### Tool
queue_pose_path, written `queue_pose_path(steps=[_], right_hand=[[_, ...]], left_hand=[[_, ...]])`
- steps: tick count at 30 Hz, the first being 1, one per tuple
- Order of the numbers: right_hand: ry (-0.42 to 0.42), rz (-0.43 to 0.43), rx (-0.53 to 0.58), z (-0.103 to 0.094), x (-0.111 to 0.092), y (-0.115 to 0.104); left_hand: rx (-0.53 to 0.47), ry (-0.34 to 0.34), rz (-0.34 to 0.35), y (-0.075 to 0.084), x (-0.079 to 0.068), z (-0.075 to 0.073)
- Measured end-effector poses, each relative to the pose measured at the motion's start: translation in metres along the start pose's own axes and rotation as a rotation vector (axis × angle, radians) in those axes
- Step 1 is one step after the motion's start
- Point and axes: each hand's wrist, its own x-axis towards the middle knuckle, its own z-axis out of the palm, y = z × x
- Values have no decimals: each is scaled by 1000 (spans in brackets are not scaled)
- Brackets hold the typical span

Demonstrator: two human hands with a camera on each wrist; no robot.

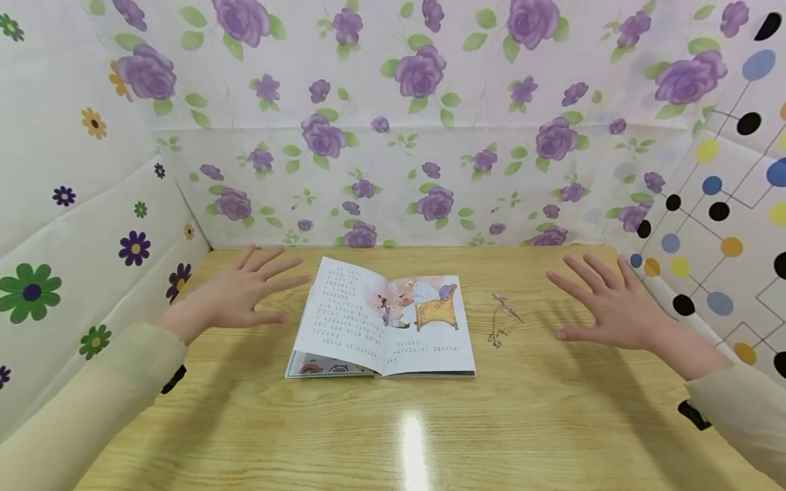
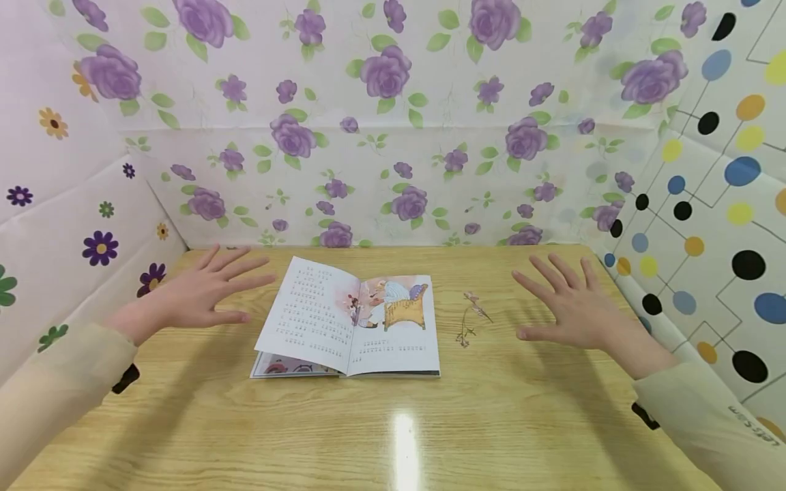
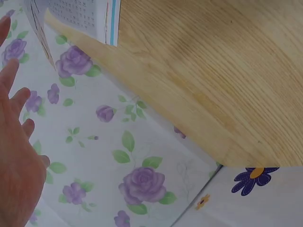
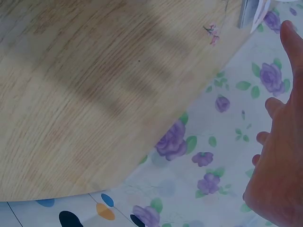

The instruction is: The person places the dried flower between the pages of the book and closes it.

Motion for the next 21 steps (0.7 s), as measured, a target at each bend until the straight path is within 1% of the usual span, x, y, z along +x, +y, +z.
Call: queue_pose_path(steps=[4, 7, 13, 16, 18, 21], right_hand=[[1, 2, 11, 4, 0, 0], [-4, -4, 21, 5, -1, -2], [0, -43, 42, 5, 0, -7], [-6, -45, 56, 5, 1, -10], [-13, -44, 65, 5, 2, -11], [-23, -41, 67, 6, 3, -13]], left_hand=[[-44, 13, 2, 7, 0, 4], [-84, -7, 2, 16, 1, 6], [-156, -77, -11, 41, 4, 9], [-196, -100, -11, 55, 7, 11], [-228, -110, -5, 64, 8, 13], [-234, -108, 24, 76, 10, 16]])
